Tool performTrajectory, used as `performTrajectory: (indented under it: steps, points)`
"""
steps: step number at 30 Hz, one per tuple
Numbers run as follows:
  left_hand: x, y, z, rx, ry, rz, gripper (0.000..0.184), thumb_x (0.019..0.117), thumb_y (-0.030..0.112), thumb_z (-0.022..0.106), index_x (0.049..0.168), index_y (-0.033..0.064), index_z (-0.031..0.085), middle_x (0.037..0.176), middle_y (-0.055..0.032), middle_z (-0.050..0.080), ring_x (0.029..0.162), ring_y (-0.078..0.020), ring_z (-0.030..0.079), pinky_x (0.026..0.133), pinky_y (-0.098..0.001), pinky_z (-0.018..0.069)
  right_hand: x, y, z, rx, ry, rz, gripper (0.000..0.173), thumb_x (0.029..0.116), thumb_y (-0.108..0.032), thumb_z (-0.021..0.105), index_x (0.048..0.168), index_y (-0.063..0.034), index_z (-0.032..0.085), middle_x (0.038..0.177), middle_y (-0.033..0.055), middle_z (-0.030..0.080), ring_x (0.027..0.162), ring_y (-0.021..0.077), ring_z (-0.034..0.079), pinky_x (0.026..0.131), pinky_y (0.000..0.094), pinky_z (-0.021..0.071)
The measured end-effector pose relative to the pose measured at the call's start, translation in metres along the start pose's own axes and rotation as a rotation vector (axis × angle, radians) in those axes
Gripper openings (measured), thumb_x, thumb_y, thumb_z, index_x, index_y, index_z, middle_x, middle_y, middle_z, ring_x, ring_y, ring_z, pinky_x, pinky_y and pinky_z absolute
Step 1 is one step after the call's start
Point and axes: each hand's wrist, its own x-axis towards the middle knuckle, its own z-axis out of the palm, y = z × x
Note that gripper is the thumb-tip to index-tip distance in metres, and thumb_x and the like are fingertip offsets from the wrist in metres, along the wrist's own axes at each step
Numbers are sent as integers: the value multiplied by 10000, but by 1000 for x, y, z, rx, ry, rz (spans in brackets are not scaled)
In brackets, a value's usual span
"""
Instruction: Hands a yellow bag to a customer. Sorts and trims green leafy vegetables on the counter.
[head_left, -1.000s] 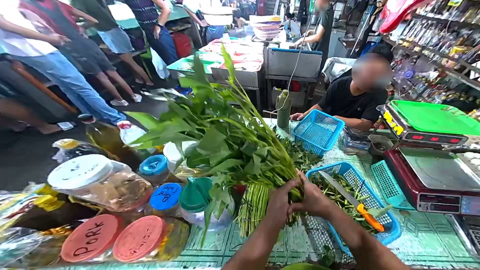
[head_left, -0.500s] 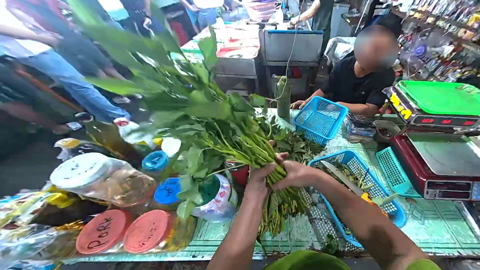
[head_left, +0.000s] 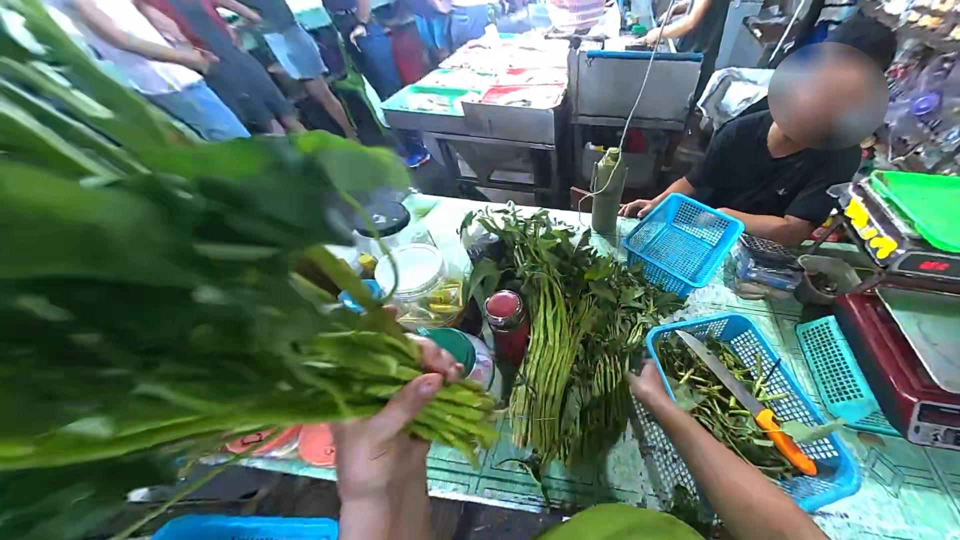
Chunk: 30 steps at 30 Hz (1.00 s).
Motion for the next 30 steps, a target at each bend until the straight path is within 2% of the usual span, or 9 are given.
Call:
performTrajectory:
  steps: [3,5,7,9,14,17,23,27,30]
  points:
    - [-6,14,-12,-24,58,24,581,772,214,862,1286,140,601,852,-25,699,753,-182,697,766,-365,620,-22,3,25,-83,-15,-87,556,971,-233,645,1439,28,496,1428,297,518,1334,427,521,1117,554,441]
    - [-7,15,-13,-47,80,21,607,764,202,858,1304,133,588,835,-28,693,739,-186,698,755,-368,623,-38,-14,41,-33,-130,-232,430,1013,-303,609,1303,14,625,1262,238,656,1195,360,637,1050,543,500]
    - [-8,9,-12,-66,86,4,524,771,188,849,1239,127,620,835,-40,696,736,-191,700,753,-370,626,-49,-38,56,31,-240,-273,477,1015,-436,597,1219,-13,677,1120,179,715,1047,310,692,957,541,538]
    - [-12,-3,-10,-99,91,-32,415,774,160,847,1137,79,662,830,-71,703,731,-206,701,742,-375,623,-48,-56,71,73,-290,-202,550,981,-477,648,1261,-3,641,1146,195,701,1039,327,690,949,553,540]
    - [-34,-37,10,-85,182,-198,429,729,106,852,1084,18,628,828,-93,707,708,-210,701,704,-364,627,-33,-65,84,191,-319,-35,523,927,-293,757,1309,27,598,1241,242,652,1124,354,653,987,538,522]
    - [-44,-61,16,-13,226,-277,381,713,49,793,1042,10,606,834,-86,709,704,-208,705,697,-358,632,-42,-68,83,277,-328,-4,455,963,-234,717,1302,32,571,1183,228,643,960,308,667,837,475,557]
    - [-55,-92,23,74,259,-356,443,678,43,795,1053,-32,571,827,-90,703,719,-206,711,709,-350,634,-43,-64,82,348,-329,-15,483,954,-218,728,1333,31,561,1231,234,627,1021,317,646,876,487,543]
    - [-65,-115,31,170,221,-407,369,723,25,766,1050,-40,607,862,-81,717,774,-188,715,762,-344,625,-57,-59,78,450,-256,4,452,1003,-172,610,1394,27,503,1228,250,615,1017,341,652,853,521,560]
    - [-77,-139,45,300,240,-550,395,766,23,776,1118,-53,612,907,-69,733,846,-150,727,829,-330,622,-58,-56,77,429,-223,3,477,1024,-158,565,1449,23,449,1281,277,600,1062,379,668,867,546,578]
